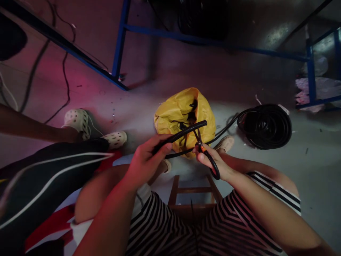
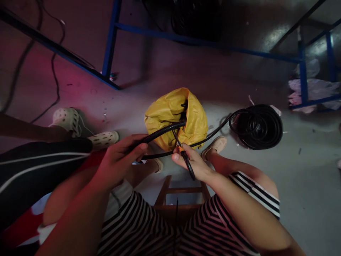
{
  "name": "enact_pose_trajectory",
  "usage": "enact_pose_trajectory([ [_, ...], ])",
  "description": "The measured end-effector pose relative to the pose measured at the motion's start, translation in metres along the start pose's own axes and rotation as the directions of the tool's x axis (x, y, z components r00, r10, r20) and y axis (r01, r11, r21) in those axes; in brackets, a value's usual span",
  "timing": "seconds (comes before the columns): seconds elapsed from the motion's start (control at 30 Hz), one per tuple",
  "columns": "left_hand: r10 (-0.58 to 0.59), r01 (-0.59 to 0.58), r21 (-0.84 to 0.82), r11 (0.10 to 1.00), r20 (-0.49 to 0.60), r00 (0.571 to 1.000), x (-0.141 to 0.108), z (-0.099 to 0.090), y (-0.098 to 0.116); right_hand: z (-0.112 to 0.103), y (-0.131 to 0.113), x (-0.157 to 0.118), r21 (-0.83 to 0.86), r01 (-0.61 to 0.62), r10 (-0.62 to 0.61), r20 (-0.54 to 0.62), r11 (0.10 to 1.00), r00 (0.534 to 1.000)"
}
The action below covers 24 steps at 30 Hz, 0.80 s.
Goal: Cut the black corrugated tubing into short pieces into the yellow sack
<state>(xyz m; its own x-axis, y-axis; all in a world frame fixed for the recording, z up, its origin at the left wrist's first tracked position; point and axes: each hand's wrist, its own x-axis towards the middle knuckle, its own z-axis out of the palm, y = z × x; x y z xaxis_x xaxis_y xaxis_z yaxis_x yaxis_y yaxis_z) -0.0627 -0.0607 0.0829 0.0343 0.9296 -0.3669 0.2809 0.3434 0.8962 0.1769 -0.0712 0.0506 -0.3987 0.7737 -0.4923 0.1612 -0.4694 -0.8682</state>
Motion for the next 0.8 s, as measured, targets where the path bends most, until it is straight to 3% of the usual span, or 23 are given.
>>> enact_pose_trajectory([
  [0.5, -0.025, 0.022, 0.086, 0.996, 0.042, 0.999, -0.001, 0.0, -0.001, 0.002, -0.009, 0.004, -0.067, -0.025, 0.025, -0.002, 0.997, 1.0],
  [0.8, 0.017, -0.02, 0.068, 0.998, 0.044, 0.999, -0.002, -0.002, -0.002, 0.004, -0.014, 0.006, -0.061, -0.04, 0.04, -0.009, 0.997, 0.999],
])
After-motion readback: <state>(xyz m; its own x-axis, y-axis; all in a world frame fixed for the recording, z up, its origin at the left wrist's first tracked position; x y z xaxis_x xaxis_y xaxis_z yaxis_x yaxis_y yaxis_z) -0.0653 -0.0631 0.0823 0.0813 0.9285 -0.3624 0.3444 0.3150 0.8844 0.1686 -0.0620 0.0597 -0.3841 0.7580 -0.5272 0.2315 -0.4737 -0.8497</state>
